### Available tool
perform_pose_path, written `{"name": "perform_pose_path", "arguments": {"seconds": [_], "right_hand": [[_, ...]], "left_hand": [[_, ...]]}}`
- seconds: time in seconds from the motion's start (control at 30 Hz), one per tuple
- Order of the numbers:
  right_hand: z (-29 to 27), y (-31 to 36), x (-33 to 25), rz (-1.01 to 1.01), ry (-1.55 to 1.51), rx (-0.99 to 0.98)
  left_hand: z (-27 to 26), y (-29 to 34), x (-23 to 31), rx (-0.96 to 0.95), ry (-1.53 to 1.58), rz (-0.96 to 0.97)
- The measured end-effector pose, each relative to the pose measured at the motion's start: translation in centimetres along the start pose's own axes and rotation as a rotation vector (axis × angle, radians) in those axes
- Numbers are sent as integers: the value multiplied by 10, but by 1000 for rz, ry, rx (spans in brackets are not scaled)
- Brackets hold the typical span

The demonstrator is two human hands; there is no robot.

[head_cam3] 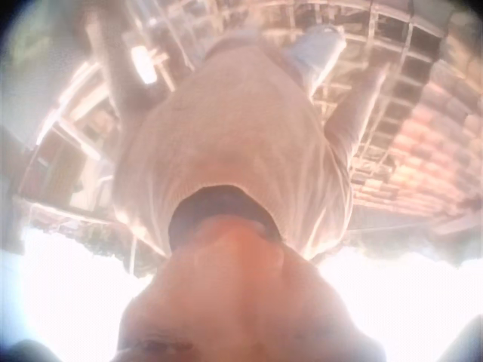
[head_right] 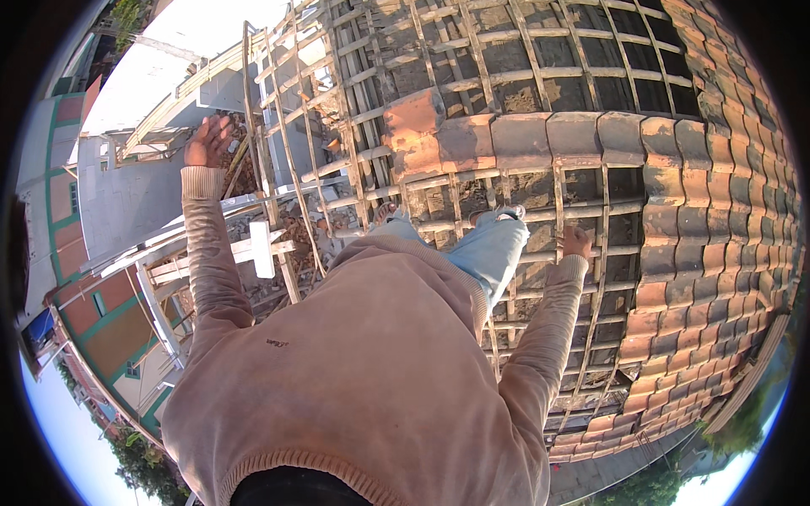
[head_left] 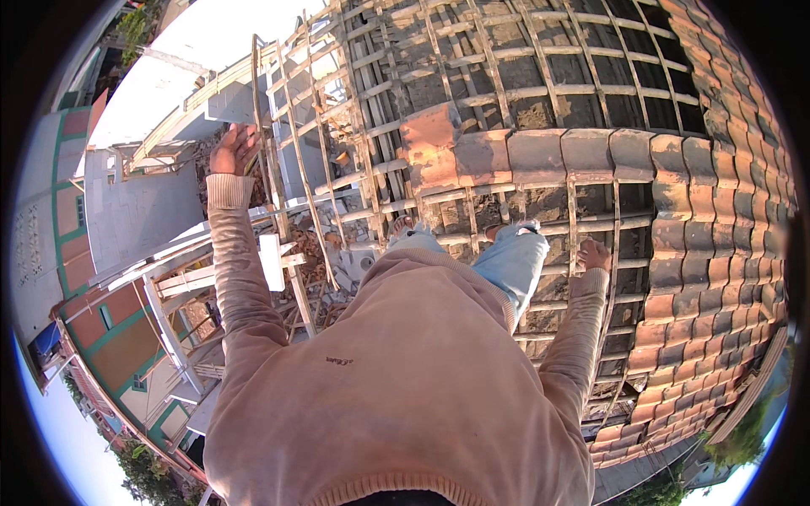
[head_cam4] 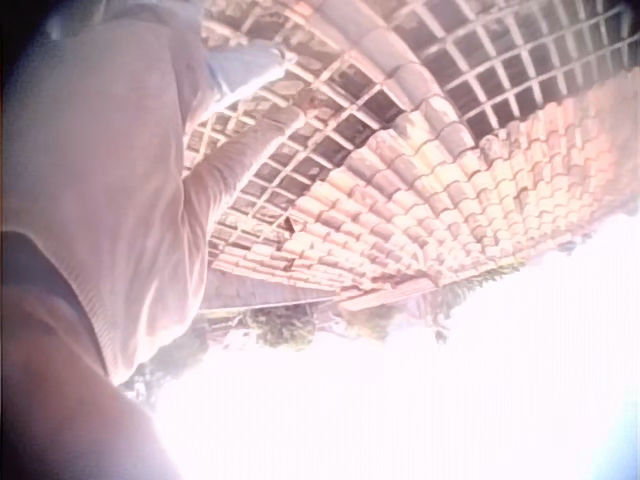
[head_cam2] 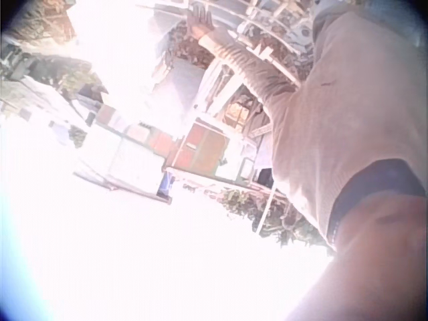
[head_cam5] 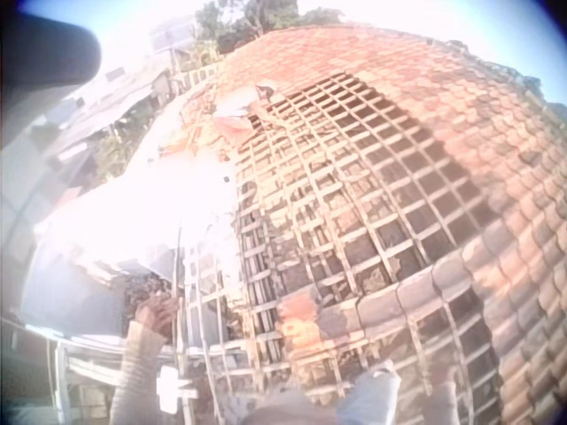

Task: The person removes roof tiles by hand, lifting them from the wooden rafters and stacking them.

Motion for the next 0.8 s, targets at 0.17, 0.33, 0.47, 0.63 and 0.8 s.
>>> {"name": "perform_pose_path", "arguments": {"seconds": [0.17,0.33,0.47,0.63,0.8], "right_hand": [[66,19,63,184,277,-27],[79,28,130,-96,1197,-123],[90,58,137,-238,1784,-265],[163,69,101,-326,1921,-408],[191,-35,59,343,385,-287]], "left_hand": [[22,93,-118,-74,19,-407],[-29,135,-223,-126,-63,-686],[-83,108,-235,64,-289,-762],[-249,51,-189,214,-359,-633],[-266,-7,-141,390,-307,-540]]}}
Point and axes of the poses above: each hand's wrist, its own y-axis away from the middle knuckle, its own z-axis out of the palm, x = y × z, the point moved 2 cm from there along -y, towards the middle knuckle, and after that the axes turned 9 degrees about z, right-handed, at the moved point
